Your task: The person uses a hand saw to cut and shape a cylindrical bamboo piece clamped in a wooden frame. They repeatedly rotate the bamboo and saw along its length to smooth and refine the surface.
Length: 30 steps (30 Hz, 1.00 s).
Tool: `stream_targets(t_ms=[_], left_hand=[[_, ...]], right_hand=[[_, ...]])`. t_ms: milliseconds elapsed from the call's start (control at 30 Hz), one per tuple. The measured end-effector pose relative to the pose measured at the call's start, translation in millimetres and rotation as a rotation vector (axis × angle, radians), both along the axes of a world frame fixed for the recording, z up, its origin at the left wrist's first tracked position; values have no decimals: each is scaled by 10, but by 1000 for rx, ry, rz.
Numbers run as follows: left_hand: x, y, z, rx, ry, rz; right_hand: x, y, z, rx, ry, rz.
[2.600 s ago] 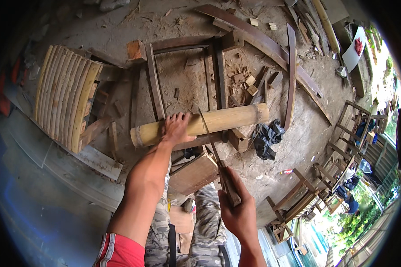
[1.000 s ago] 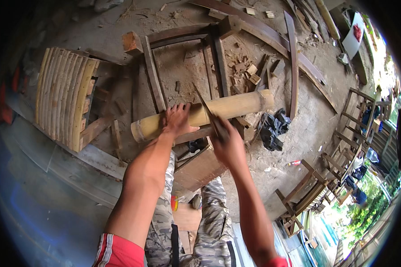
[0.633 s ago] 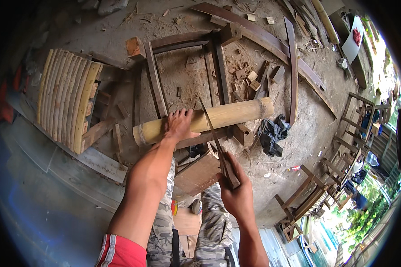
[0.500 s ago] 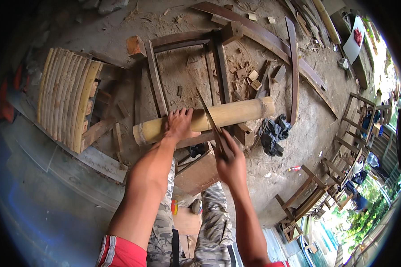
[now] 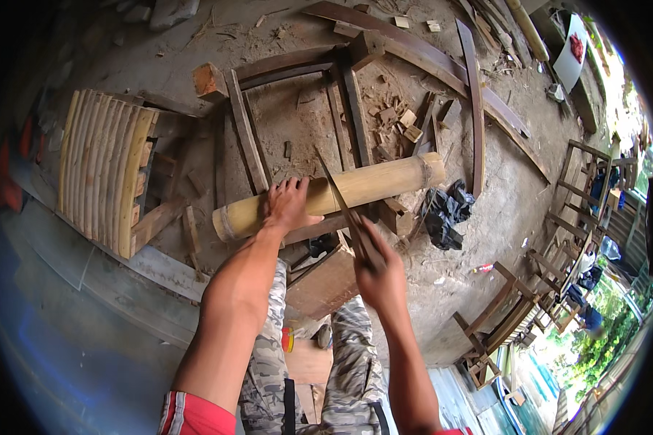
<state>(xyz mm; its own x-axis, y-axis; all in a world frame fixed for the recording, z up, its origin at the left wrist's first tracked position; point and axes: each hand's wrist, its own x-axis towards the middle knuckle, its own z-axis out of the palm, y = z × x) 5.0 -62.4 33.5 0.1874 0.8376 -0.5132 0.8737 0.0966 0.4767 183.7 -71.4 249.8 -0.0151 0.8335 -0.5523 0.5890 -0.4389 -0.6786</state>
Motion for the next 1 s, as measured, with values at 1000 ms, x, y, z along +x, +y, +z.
stream_targets(t_ms=[1000], left_hand=[[-78, 15, -22, 38, -55, 29]], right_hand=[[-28, -84, 287, 60, -40, 165]])
